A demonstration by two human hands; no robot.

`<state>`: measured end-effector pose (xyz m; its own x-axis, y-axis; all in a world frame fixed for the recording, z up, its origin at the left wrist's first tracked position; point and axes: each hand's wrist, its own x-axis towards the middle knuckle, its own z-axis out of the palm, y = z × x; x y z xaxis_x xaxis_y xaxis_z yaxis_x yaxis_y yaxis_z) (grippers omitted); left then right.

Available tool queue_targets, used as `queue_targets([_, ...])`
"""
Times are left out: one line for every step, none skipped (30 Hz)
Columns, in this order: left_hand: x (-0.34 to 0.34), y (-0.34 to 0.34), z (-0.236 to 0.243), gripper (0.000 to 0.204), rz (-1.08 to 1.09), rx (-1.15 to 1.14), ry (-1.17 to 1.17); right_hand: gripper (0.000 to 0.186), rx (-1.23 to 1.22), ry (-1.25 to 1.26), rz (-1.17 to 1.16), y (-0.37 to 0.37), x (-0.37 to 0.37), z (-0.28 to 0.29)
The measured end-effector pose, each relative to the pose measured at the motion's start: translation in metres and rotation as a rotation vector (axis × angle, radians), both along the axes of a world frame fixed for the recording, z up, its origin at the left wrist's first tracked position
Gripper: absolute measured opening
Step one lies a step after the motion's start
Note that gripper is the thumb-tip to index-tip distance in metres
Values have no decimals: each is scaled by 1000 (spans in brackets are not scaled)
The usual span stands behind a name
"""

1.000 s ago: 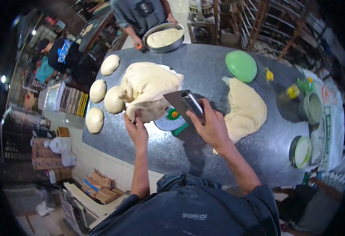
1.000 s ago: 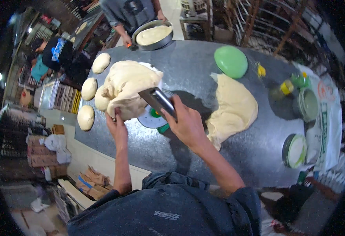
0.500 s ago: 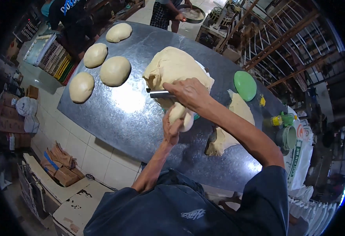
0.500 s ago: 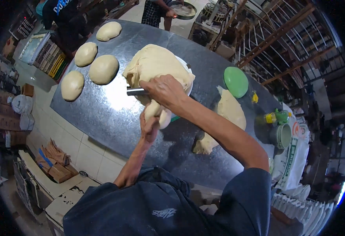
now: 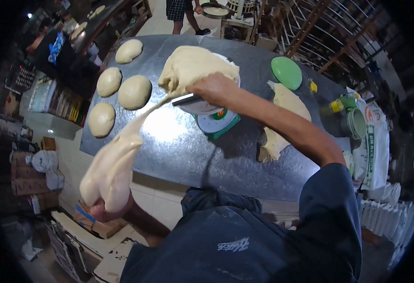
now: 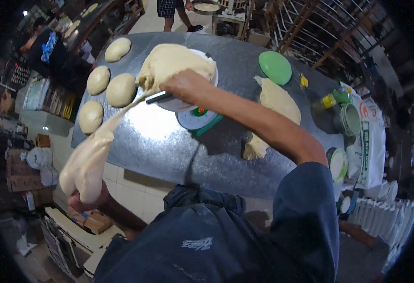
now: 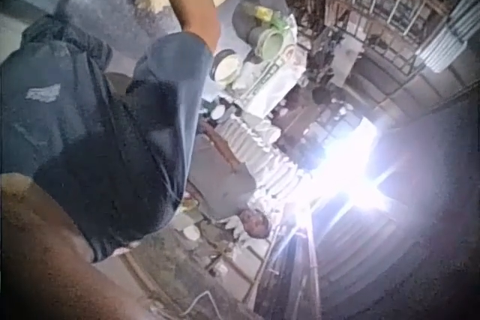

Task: Kneading large portions of bread dough and using a scale and bench scraper to portion them on a metal table.

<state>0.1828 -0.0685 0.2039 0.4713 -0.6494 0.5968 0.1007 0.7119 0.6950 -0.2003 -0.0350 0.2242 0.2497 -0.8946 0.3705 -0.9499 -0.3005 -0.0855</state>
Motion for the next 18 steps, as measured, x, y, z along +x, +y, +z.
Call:
queue_targets([25, -8, -19, 28, -131, 217, 283, 11, 139, 95, -92, 7, 4, 0])
queue_targets([22, -11, -13, 28, -142, 207, 272, 11, 96, 59, -120, 12, 11, -6])
queue_targets([46, -7, -10, 25, -307, 134, 388, 11, 50, 24, -175, 21, 5, -9])
queue_targets([51, 11, -6, 22, -448, 68, 498, 11, 43, 7, -190, 21, 4, -9])
queue_targets([69, 20, -3, 19, -577, 13, 603, 10, -2, 46, -172, 22, 11, -10])
queue_targets([86, 26, 5, 16, -706, -37, 709, 10, -45, 85, -155, 27, 14, -10])
queue_targets([102, 31, 13, 13, -833, -85, 818, 10, -111, 64, -137, 35, 17, -11])
queue_targets([106, 29, 25, 10, -962, -145, 930, 11, -95, 22, -135, 39, 17, -10])
queue_targets([108, 29, 32, 8, -1091, -205, 1043, 12, -79, -20, -132, 48, 19, -11])
queue_targets([116, 34, 33, 6, -1198, -288, 1154, 15, -119, -179, -146, 59, 37, -3])
queue_targets([114, 34, 38, 5, -1322, -367, 1263, 18, -161, -339, -174, 73, 52, 6])
queue_targets([106, 35, 43, 6, -1455, -437, 1379, 22, -377, -596, -192, 74, 64, 4])
queue_targets([97, 40, 52, 8, -1582, -492, 1487, 27, -347, -732, -251, 82, 73, 24])
queue_targets([87, 46, 57, 8, -1585, -473, 1472, 25, -311, -927, -298, 76, 79, 27])
queue_targets([82, 59, 54, 7, -1853, -581, 1735, 25, -268, -1128, -327, 68, 91, 29])
queue_targets([68, 64, 37, 9, -2125, -678, 2048, 32, -128, -1195, -399, 66, 95, 23])
queue_targets([54, 70, 20, 12, -2390, -777, 2347, 40, -90, -1161, -420, 59, 102, -3])
queue_targets([34, 64, -6, 16, -2617, -879, 2732, 43, 14, -1172, -482, 67, 101, -24])
